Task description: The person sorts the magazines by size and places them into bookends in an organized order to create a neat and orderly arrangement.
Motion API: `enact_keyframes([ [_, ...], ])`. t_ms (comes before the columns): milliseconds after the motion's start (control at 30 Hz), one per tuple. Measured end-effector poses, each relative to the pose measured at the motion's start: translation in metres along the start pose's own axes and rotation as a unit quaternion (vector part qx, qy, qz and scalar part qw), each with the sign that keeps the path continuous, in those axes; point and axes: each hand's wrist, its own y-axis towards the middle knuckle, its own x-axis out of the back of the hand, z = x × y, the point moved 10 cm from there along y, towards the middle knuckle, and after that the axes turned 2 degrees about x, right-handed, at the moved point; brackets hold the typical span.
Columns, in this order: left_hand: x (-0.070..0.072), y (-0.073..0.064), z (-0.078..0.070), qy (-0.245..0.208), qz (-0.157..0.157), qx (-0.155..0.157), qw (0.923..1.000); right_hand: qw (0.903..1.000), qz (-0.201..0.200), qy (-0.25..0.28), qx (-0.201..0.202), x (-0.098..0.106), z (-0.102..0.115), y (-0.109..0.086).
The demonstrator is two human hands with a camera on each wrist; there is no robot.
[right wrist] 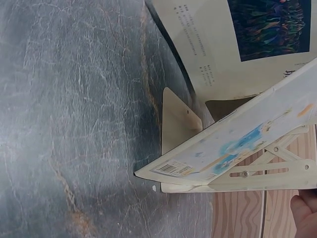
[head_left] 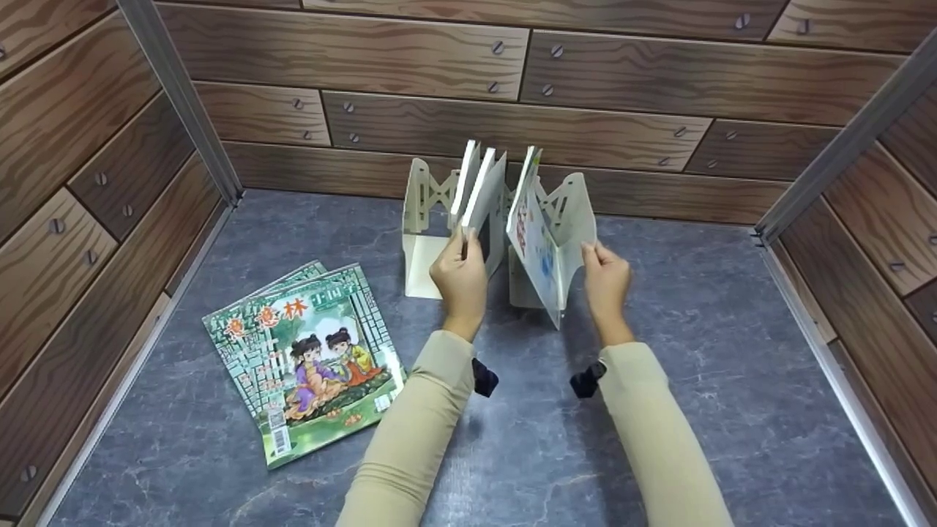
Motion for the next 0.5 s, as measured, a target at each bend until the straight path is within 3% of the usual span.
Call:
enact_keyframes([
  [333,-0.005,0.0,0.006,0.0,-0.028,0.009,0.9996,0.9999,0.005,-0.01,-0.011,-0.001,-0.002,0.0],
  [500,-0.009,0.001,0.011,-0.003,-0.028,0.027,0.9992,0.9999,0.005,-0.005,-0.008,-0.001,-0.002,0.0],
])
